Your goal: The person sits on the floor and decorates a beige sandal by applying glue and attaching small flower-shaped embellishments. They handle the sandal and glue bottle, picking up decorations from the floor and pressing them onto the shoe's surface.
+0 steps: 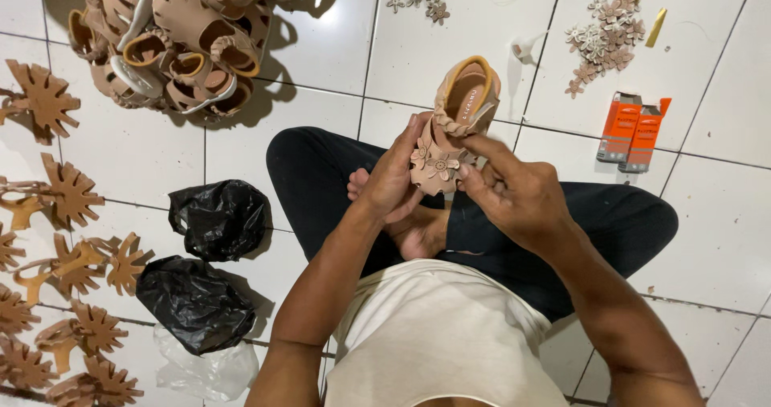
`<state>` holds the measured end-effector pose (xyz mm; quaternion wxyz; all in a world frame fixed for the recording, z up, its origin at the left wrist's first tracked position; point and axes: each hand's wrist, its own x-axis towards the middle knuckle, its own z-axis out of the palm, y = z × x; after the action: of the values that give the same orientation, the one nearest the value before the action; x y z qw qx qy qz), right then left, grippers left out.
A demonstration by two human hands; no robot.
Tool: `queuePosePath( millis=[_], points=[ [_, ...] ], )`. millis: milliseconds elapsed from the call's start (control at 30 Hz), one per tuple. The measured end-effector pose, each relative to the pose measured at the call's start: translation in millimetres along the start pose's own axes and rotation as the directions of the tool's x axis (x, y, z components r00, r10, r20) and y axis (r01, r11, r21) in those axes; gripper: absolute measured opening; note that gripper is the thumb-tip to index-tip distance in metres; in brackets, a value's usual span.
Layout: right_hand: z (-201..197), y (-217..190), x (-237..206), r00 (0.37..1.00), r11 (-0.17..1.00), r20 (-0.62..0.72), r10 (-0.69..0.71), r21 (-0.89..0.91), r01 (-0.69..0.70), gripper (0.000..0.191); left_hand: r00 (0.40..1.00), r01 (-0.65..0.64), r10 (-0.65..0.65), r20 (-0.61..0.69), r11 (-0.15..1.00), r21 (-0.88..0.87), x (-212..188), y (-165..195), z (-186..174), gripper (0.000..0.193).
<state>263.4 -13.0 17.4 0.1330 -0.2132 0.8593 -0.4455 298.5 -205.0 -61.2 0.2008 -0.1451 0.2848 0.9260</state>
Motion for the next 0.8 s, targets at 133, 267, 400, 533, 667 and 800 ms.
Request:
queuePosePath(
  millis=[133, 267, 400, 533, 667, 800],
  points=[
    [-7, 7, 4, 0.996, 0.999, 0.093, -0.004, 0.036, 0.001, 0.028, 0.998, 0.015, -0.019, 0.061, 0.998, 0.057, 3, 1, -1, 0.054],
    [-7, 11, 3, 0.976, 0.970, 0.213, 0.053, 0.222, -0.101, 0.020, 0.989, 0.141, -0.144, 0.040, 0.988, 0.060, 6, 5, -2, 0.056],
    [-17, 8, 4, 0.927, 0.938, 0.361, 0.103, 0.275, -0.211, 0.024, 0.974, 0.191, -0.193, 0.122, 0.981, 0.033, 5, 10, -1, 0.054],
    [-25, 8, 8, 0.869, 0.940, 0.464, 0.172, 0.186, -0.286, 0.038, 0.973, 0.223, -0.229, 0.039, 0.968, 0.114, 7, 14, 2, 0.057],
    [-15, 19, 6, 0.861, 0.912, 0.472, 0.189, 0.241, -0.332, 0.017, 0.965, 0.192, -0.219, 0.147, 0.965, 0.178, 9, 16, 1, 0.060],
    [1, 34, -7, 0.924, 0.908, 0.381, 0.043, 0.371, -0.196, 0.010, 0.945, 0.318, -0.326, 0.011, 0.928, 0.193, 10, 9, -6, 0.062]
  ],
)
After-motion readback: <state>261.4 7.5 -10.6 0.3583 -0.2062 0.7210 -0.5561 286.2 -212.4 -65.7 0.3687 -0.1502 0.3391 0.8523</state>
